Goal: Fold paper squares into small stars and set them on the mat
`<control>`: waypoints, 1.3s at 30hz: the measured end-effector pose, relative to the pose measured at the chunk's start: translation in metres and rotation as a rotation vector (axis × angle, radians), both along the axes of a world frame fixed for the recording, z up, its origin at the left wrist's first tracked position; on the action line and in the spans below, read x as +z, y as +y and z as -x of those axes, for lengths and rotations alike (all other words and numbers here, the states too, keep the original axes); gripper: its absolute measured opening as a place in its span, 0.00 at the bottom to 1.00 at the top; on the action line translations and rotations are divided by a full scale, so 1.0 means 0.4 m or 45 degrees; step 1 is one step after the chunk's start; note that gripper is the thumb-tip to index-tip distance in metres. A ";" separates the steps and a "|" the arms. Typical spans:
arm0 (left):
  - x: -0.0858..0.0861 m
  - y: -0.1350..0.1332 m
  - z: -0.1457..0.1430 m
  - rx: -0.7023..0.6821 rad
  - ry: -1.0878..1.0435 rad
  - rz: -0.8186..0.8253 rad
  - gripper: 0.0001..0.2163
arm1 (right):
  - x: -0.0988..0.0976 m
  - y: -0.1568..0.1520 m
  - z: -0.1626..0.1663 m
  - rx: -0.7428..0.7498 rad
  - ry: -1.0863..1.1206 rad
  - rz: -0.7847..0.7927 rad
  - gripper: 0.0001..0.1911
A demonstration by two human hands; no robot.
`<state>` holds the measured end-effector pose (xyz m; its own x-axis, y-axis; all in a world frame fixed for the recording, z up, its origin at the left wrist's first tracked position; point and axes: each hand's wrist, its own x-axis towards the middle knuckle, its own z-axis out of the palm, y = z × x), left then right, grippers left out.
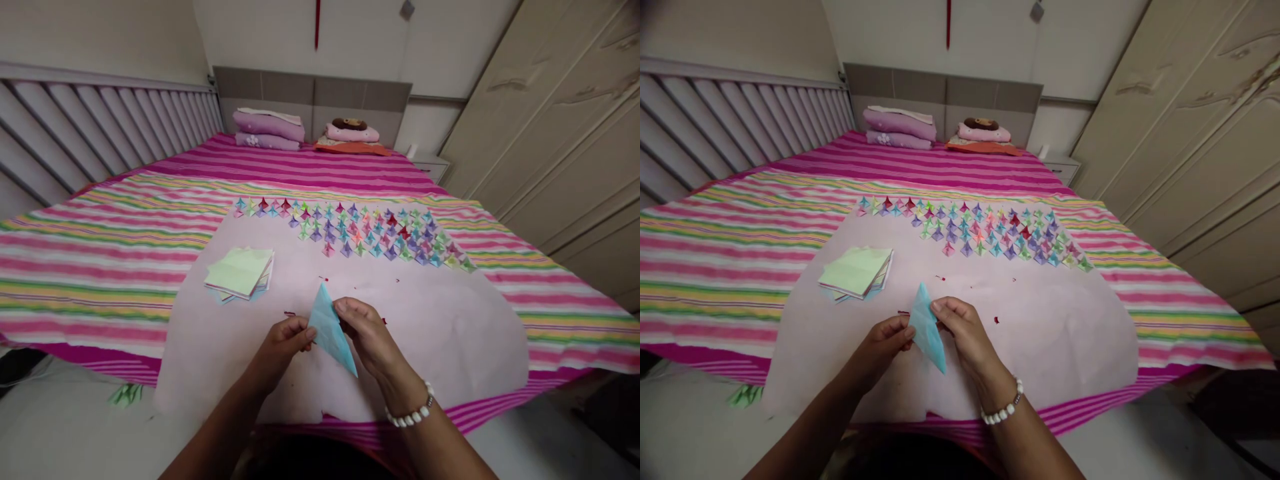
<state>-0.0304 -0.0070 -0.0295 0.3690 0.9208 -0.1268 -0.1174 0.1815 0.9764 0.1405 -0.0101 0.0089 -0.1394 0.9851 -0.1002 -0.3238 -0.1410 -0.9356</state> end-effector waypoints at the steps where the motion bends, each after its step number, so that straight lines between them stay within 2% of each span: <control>1: -0.002 -0.002 0.001 -0.013 -0.006 0.002 0.11 | -0.001 -0.001 0.000 0.007 0.002 0.010 0.14; 9: -0.005 -0.007 0.005 -0.048 -0.032 -0.003 0.12 | -0.003 -0.006 0.004 0.008 0.085 0.073 0.13; 16: -0.015 -0.005 -0.001 -0.029 -0.009 -0.005 0.11 | -0.012 -0.006 -0.005 -0.001 0.020 0.051 0.08; 27: 0.001 -0.005 -0.011 0.115 0.115 -0.020 0.11 | -0.035 0.002 -0.010 0.079 -0.042 -0.045 0.10; 33: 0.016 -0.005 -0.021 0.228 0.153 -0.056 0.13 | -0.052 0.002 0.001 0.020 -0.241 -0.059 0.09; 39: -0.009 -0.003 -0.028 0.303 0.200 0.025 0.16 | -0.068 0.003 0.015 -0.046 -0.438 -0.133 0.08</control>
